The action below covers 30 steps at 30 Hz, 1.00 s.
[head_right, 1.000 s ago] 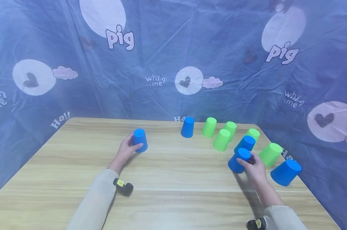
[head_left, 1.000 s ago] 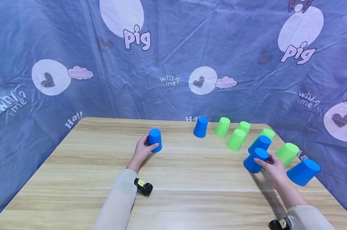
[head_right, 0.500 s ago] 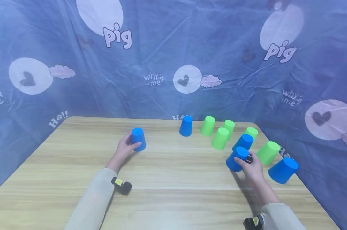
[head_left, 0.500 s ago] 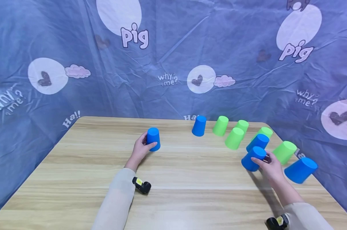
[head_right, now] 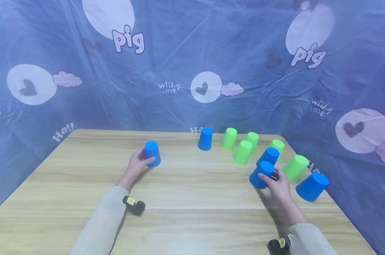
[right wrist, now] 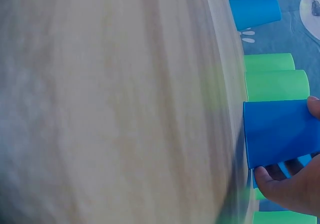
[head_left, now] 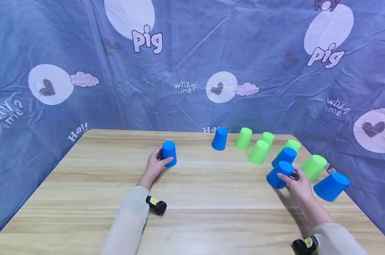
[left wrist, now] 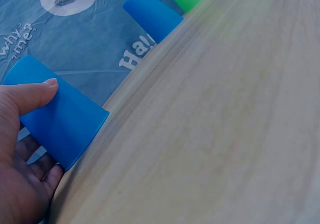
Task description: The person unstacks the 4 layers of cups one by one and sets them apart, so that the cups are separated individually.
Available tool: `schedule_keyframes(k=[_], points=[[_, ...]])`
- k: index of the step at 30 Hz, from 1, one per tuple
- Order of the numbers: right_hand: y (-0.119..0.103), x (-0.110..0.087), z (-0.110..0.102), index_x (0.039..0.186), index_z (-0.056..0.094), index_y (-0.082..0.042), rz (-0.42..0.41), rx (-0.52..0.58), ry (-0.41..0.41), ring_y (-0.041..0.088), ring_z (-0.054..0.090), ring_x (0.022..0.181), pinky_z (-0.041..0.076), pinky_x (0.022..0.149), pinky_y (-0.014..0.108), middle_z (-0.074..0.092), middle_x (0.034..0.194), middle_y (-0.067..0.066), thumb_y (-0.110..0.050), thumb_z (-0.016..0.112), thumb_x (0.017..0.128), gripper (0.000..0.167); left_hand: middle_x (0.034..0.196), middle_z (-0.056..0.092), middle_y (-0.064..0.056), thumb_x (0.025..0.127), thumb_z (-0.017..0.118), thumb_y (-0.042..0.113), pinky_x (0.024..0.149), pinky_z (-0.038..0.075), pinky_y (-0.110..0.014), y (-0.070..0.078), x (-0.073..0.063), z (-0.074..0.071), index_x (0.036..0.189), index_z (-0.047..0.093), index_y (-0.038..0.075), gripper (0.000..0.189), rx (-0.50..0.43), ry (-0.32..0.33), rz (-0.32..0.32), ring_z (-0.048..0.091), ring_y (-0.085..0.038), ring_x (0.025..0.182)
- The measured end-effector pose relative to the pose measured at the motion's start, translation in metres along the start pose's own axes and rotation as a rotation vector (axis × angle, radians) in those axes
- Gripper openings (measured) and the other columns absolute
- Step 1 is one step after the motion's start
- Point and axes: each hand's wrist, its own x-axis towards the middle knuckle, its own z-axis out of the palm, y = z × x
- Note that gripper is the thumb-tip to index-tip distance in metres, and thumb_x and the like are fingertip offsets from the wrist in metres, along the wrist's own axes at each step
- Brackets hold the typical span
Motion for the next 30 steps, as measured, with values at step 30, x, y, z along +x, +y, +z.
schedule_keyframes(k=[30], points=[[-0.015,-0.016,0.005,0.138,0.011,-0.004,0.016,0.109,-0.013,0.039,0.017,0.122,0.023,0.095,0.049,0.013,0.137,0.026,-0.037,0.057,0.080,0.081,0.125,0.043,-0.017,0.076,0.067,0.012,0.092,0.034,-0.040,0.039,0.012,0.030,0.128,0.040,0.006,0.059,0.049,-0.094,0.087,0.040,-0.029,0.113]])
